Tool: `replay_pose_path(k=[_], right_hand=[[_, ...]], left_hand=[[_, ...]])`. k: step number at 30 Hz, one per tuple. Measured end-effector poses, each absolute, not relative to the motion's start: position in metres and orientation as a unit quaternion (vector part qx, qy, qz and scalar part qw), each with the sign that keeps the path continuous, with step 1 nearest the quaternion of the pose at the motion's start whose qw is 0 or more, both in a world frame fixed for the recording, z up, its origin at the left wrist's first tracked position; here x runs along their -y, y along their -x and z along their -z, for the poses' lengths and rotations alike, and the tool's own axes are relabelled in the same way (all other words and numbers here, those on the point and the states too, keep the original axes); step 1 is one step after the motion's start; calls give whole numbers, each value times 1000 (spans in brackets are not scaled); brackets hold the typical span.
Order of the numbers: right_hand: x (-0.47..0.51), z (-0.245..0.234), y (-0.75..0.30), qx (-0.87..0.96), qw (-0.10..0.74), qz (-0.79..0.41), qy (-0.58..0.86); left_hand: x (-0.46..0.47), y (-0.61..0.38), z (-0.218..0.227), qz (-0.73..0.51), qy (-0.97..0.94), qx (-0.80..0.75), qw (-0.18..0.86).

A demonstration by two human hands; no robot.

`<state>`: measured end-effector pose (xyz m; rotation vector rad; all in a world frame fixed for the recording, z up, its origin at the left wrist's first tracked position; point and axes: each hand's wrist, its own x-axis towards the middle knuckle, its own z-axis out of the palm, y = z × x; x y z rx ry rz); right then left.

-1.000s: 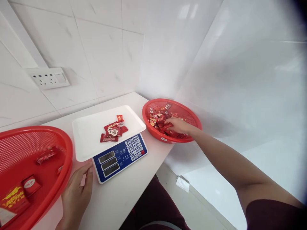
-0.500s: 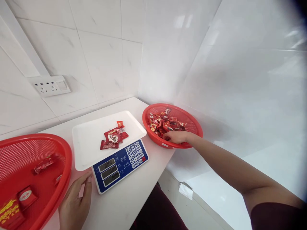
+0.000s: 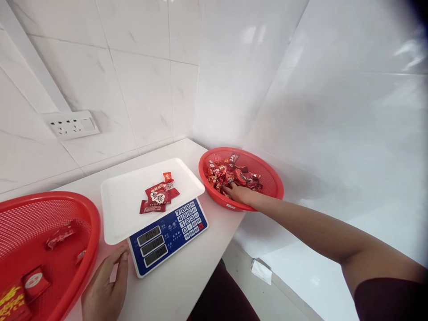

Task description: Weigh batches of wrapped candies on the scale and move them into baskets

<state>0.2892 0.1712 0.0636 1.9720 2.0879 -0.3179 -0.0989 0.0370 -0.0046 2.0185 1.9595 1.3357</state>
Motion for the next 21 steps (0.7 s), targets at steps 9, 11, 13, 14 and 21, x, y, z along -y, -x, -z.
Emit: replay_pose_path(k=[9,11,13,14,21], right_hand=[[-176,-62,-292,-702,156,114,-685],[-174,-63,-293,-713,132,113,-680],[-173,-66,-294,-721,104,115,-675],[-173,-67,-294,-723,90,119,-675],[-180,-91,-308,-702,-56,161,-691]], left_hand=[[-36,99,4,-434,-660,-612,-35],[-36,99,3,-436,-669,-600,-49],[-37,99,3,-438,-674,-592,-62],[-38,99,3,-438,-675,-590,-66],[-41,103,9,-450,-684,-570,-65]])
